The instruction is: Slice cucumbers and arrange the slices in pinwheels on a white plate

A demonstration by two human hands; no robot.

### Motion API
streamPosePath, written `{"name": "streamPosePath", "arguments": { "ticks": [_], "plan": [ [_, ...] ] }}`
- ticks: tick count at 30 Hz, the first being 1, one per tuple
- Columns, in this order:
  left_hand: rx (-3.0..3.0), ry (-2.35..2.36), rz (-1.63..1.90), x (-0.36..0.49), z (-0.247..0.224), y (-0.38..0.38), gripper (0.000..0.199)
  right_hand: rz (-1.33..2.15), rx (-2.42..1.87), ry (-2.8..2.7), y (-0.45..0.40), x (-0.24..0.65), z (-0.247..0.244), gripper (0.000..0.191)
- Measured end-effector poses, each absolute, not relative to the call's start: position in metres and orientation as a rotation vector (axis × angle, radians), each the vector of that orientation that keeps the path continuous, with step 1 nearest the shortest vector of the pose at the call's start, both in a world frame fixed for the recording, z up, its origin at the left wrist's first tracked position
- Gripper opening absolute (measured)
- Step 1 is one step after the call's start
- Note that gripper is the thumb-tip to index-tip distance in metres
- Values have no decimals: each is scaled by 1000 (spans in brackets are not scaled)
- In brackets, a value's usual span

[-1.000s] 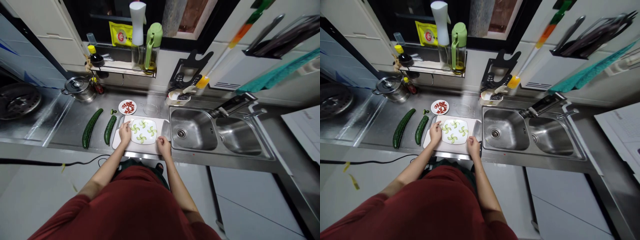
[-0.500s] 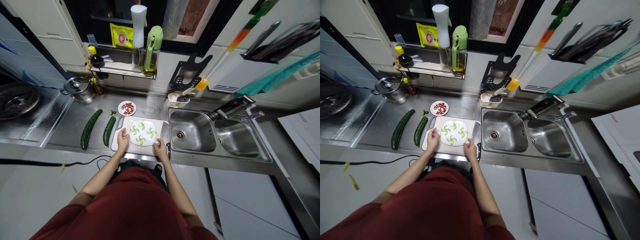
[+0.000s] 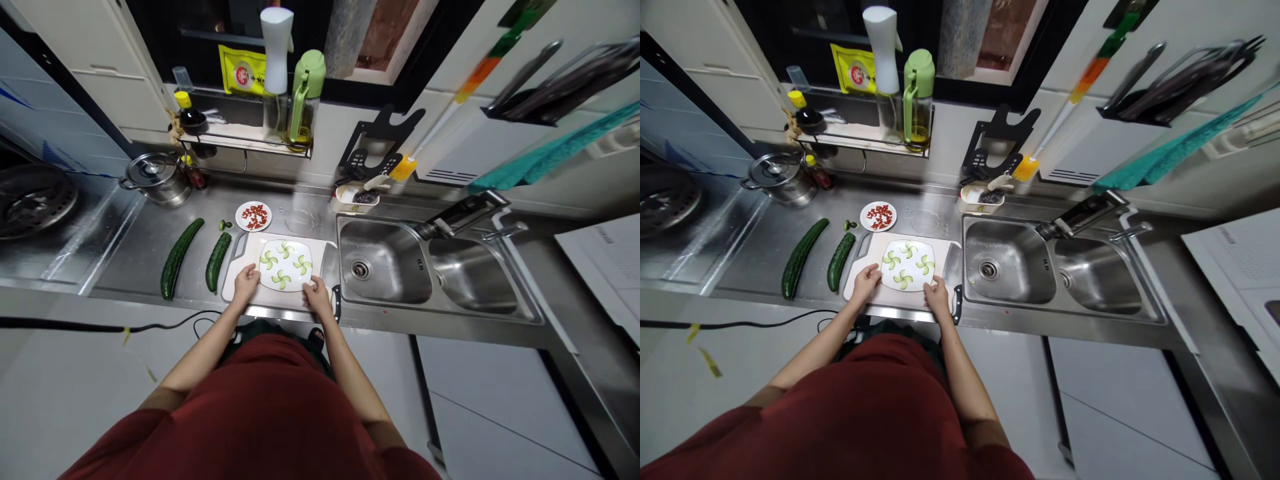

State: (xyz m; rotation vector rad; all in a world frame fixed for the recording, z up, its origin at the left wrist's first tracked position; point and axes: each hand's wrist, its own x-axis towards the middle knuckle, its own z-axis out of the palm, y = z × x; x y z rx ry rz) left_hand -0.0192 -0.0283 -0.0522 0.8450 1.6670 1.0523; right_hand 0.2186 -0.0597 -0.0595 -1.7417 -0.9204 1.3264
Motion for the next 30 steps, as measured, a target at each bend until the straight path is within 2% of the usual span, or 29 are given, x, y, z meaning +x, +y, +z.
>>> {"name": "streamPosePath", "arguments": {
  "ticks": [7,16,24,30],
  "plan": [
    [844,1607,902,-18,-56,-29,48,1395,-1778,-827,-50,212,-56,45],
    [816,1503,962,-14,-51,-31,41,1373,-1740,-836,-47,212,-57,34],
    [720,1361,988,-15,-41,-34,46,1375,-1683,-787,-48,212,-39,34],
    [683,1252,972,-14,-14,-38,57,1348,-1601,-834,-51,215,-17,39]
  ]
}}
